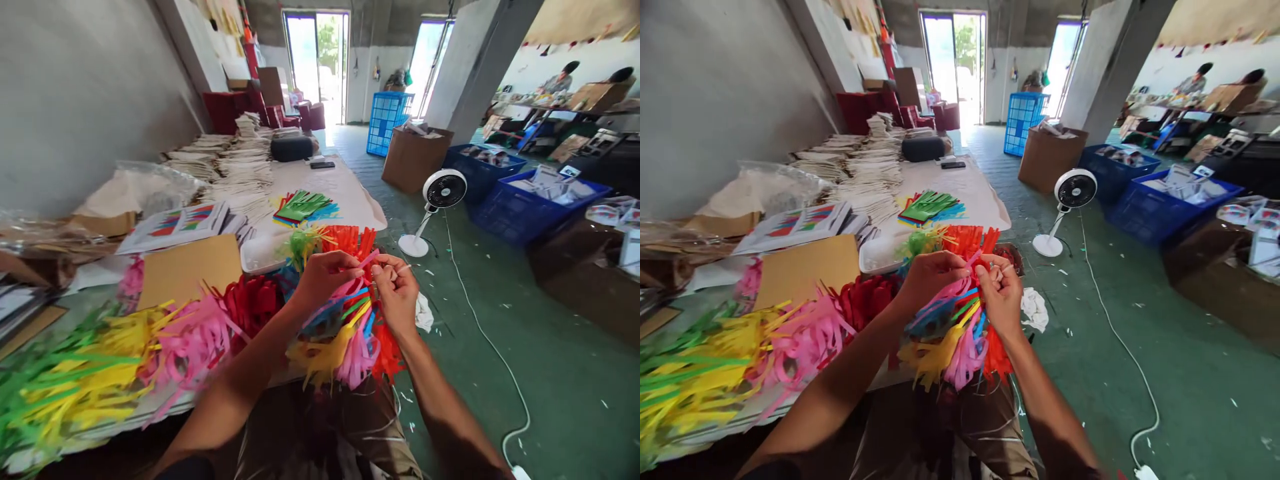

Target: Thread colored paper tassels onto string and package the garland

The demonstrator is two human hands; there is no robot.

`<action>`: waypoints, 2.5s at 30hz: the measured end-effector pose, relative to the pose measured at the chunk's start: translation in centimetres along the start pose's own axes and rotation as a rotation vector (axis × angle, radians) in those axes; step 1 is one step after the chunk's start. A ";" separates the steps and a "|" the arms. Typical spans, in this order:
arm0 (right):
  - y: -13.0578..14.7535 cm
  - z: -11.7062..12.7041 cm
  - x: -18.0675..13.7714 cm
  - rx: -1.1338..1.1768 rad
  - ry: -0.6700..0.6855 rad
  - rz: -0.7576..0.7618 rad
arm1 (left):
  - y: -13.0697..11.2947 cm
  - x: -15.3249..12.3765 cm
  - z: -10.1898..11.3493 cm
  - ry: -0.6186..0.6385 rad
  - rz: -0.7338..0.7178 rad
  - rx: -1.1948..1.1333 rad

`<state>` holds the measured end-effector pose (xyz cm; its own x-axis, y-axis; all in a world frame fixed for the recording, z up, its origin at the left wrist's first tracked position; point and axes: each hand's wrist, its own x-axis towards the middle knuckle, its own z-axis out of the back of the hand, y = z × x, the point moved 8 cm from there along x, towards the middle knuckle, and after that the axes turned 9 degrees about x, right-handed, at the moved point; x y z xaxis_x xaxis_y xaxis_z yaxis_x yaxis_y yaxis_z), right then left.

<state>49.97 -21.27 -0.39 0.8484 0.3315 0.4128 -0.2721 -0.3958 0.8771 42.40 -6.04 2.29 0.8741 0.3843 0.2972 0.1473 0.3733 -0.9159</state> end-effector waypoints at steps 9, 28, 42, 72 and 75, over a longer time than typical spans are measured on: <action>-0.8 0.2 -0.3 -0.042 0.043 -0.009 | 1.8 -0.8 -1.5 0.070 0.051 -0.040; -0.4 -1.2 -0.5 -0.160 0.105 -0.020 | 2.9 -1.3 -1.2 0.000 0.165 -0.257; -0.6 -1.9 -1.1 -0.287 0.256 -0.036 | 3.1 -0.6 -0.8 -0.094 0.167 -0.103; -3.1 -2.2 -0.6 -0.153 0.329 -0.231 | 0.1 -2.1 -0.4 -0.098 -0.114 0.425; -2.4 -2.0 -0.6 -0.241 0.298 -0.189 | 0.0 -2.3 -0.3 -0.068 -0.149 0.478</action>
<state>49.23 -18.79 -2.28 0.7346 0.6261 0.2614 -0.2528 -0.1050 0.9618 40.52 -7.16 1.49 0.8254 0.3450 0.4469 0.0260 0.7675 -0.6406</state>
